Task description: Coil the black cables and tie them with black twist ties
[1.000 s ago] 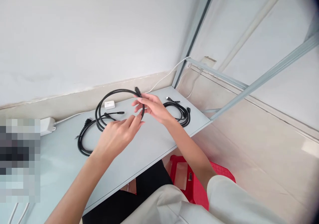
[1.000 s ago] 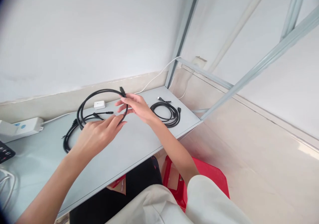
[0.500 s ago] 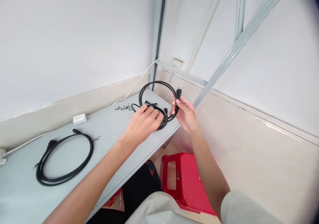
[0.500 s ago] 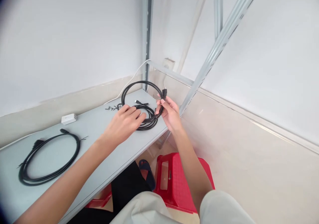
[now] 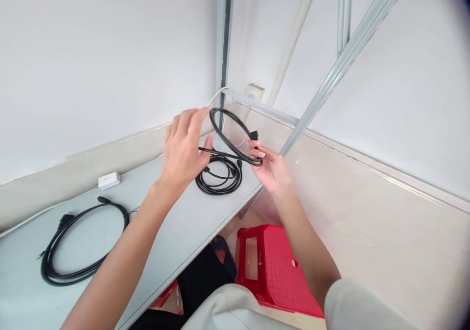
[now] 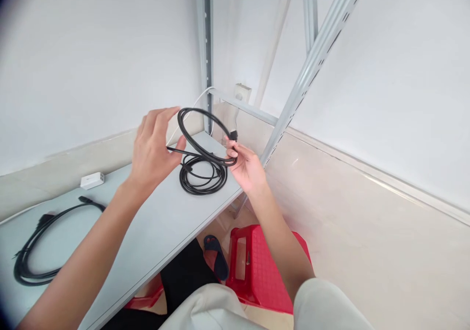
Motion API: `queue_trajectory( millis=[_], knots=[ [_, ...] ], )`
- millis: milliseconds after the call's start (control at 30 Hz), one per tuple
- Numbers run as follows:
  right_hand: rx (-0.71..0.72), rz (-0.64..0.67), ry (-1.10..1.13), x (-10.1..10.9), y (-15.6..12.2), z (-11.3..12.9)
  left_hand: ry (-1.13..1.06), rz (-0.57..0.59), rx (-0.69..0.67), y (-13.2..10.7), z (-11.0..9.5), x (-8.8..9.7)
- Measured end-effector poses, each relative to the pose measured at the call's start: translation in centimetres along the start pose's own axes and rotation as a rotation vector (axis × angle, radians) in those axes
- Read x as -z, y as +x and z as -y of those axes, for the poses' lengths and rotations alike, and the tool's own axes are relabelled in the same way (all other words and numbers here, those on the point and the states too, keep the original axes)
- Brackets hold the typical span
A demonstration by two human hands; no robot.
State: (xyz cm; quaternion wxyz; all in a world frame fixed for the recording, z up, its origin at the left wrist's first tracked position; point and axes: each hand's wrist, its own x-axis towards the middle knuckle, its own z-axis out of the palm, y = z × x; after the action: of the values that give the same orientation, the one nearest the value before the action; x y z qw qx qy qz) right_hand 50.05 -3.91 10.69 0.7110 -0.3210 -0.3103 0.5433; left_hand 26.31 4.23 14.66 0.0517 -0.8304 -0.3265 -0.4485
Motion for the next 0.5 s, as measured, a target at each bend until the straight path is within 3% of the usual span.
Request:
queue_trajectory(
  millis=[133,233,300,400,500],
  knots=[
    [-0.166,0.055,0.012,0.6,0.2,-2.4,0.035,0.244,0.386,-2.0,4.0,-0.5],
    [-0.245,0.078,0.082,1.0,0.1,-4.2,0.137,0.483,0.568,-2.9,6.3,0.8],
    [-0.296,0.087,0.135,1.0,-0.2,-5.0,0.065,0.57,0.646,-3.1,6.9,2.1],
    [-0.39,0.078,0.199,0.4,-0.8,-5.6,-0.108,0.483,0.657,-2.6,6.6,3.6],
    [-0.394,0.061,0.211,-0.2,-1.0,-5.2,-0.265,0.312,0.511,-1.4,5.6,3.4]
  ],
)
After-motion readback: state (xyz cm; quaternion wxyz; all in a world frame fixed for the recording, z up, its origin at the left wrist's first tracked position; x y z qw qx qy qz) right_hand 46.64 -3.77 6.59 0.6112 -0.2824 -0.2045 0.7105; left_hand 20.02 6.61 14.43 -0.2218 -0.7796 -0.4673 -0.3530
